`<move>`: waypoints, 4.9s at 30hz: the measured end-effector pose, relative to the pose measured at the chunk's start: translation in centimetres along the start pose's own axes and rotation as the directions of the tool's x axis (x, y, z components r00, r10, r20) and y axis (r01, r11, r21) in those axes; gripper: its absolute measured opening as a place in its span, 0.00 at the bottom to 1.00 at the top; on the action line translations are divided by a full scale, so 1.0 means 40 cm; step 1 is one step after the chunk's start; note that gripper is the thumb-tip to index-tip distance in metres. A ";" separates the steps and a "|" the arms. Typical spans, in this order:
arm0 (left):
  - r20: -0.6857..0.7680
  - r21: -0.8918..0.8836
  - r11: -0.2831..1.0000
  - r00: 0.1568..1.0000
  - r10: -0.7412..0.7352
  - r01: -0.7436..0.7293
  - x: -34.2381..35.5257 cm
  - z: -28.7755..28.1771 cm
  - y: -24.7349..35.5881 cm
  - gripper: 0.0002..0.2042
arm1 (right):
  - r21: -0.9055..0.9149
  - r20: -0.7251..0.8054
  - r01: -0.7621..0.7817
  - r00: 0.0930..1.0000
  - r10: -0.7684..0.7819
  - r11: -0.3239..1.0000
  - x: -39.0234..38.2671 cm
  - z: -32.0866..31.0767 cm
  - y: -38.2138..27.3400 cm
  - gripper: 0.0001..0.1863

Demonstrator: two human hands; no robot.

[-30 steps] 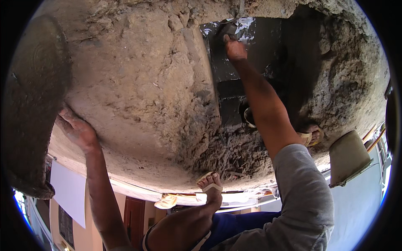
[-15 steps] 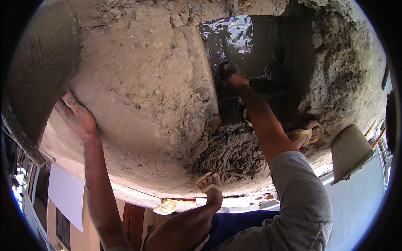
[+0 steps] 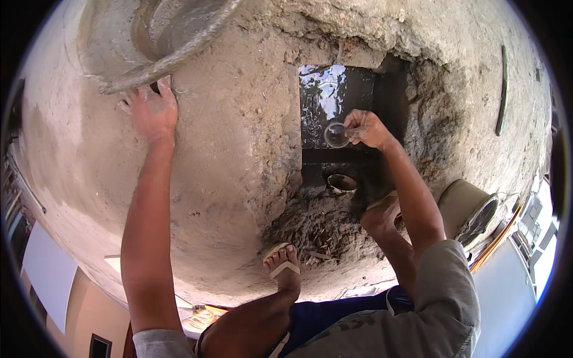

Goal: The person applies mortar to the edges of a hole in the ground by hand and using a trowel, while occasionally dipping a plastic cup into water and pouring it over the area.

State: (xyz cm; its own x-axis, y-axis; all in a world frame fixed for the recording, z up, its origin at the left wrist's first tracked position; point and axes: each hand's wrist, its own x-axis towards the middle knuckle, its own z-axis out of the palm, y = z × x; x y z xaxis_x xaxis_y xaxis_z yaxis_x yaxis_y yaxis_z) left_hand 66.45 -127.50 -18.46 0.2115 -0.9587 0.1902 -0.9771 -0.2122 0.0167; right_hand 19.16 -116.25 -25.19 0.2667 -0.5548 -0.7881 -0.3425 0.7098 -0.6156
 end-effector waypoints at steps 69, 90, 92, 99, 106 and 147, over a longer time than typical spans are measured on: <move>0.134 -0.381 0.924 0.990 0.031 0.022 0.008 -0.013 0.022 0.30 | -0.804 -0.247 -0.027 0.924 -0.293 0.594 0.622 0.183 0.213 0.14; 0.142 -0.155 0.985 0.985 0.094 -0.071 0.006 -0.045 0.050 0.33 | -0.861 0.014 -0.035 0.996 0.092 0.508 0.322 0.308 0.582 0.11; 0.099 -0.178 0.968 0.975 0.197 -0.178 0.018 -0.011 -0.028 0.33 | -0.838 -0.022 -0.041 0.999 0.041 0.544 0.297 0.267 0.562 0.12; 0.045 -0.071 0.992 0.993 0.105 -0.102 0.002 -0.019 0.005 0.31 | -0.369 -0.038 0.033 0.998 -0.051 0.929 0.099 0.077 0.184 0.09; 0.004 0.083 0.997 1.000 0.002 -0.002 0.004 -0.008 -0.018 0.34 | -0.015 -0.397 0.492 0.796 -0.457 0.870 -0.181 0.040 -0.354 0.06; -0.037 0.076 0.996 0.999 0.039 -0.036 0.008 -0.019 -0.003 0.33 | 0.165 -0.724 0.638 0.596 -0.347 0.752 -0.100 0.113 -0.217 0.08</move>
State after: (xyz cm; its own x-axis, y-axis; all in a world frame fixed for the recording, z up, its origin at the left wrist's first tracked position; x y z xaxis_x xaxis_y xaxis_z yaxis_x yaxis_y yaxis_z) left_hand 66.60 -127.65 -17.66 0.1720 -0.9585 0.2274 -0.9794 -0.1911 -0.0646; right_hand 25.14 -118.23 -16.68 -0.3750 -0.8911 -0.2555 0.0614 0.2511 -0.9660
